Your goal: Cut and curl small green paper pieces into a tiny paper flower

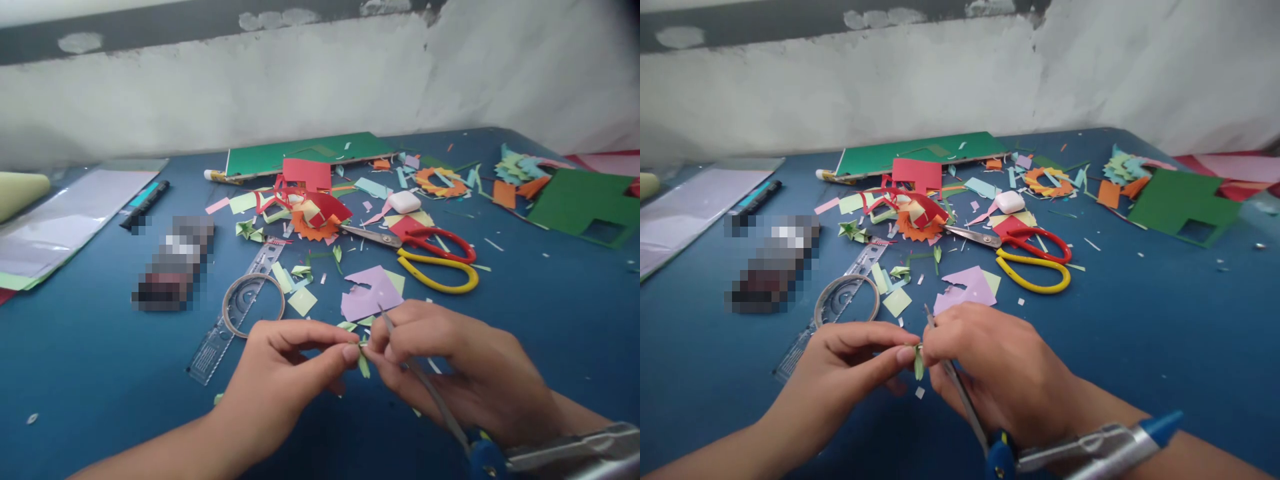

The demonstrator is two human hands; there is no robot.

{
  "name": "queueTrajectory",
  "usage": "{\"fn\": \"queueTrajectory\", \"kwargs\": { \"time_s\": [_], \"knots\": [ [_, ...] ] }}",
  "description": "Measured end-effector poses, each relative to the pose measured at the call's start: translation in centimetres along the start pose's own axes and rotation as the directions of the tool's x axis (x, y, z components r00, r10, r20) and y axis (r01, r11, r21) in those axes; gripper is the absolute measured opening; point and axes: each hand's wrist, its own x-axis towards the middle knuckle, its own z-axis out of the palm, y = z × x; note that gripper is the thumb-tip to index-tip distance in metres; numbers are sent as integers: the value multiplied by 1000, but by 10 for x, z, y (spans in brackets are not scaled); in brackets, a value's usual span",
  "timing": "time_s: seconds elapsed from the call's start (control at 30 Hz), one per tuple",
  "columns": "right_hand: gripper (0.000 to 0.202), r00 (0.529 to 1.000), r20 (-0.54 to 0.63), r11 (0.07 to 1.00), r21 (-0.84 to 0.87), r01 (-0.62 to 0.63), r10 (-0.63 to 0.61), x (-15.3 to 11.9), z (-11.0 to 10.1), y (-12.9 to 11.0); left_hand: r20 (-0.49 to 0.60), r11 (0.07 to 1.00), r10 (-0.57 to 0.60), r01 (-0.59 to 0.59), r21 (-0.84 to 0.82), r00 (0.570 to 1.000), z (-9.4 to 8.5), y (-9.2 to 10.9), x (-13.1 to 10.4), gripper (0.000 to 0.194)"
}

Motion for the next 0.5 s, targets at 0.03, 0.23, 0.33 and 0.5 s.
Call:
{"fn": "queueTrajectory", "kwargs": {
  "time_s": [0.03,0.23,0.33,0.5],
  "knots": [
    [22,1000,7,1000,-2,-13,13,0,0,0,2,1000,2,-2,3,1000,0,0,0,4],
    [24,992,81,995,17,-99,97,0,-2,-3,1,1000,7,-7,11,1000,-3,-1,-1,3],
    [24,991,89,993,47,-109,104,1,-3,-4,8,1000,10,-10,0,1000,-2,0,-1,4],
    [25,986,83,974,162,-159,147,2,-5,-4,3,997,46,-45,-62,999,-4,1,0,5]
  ]
}}
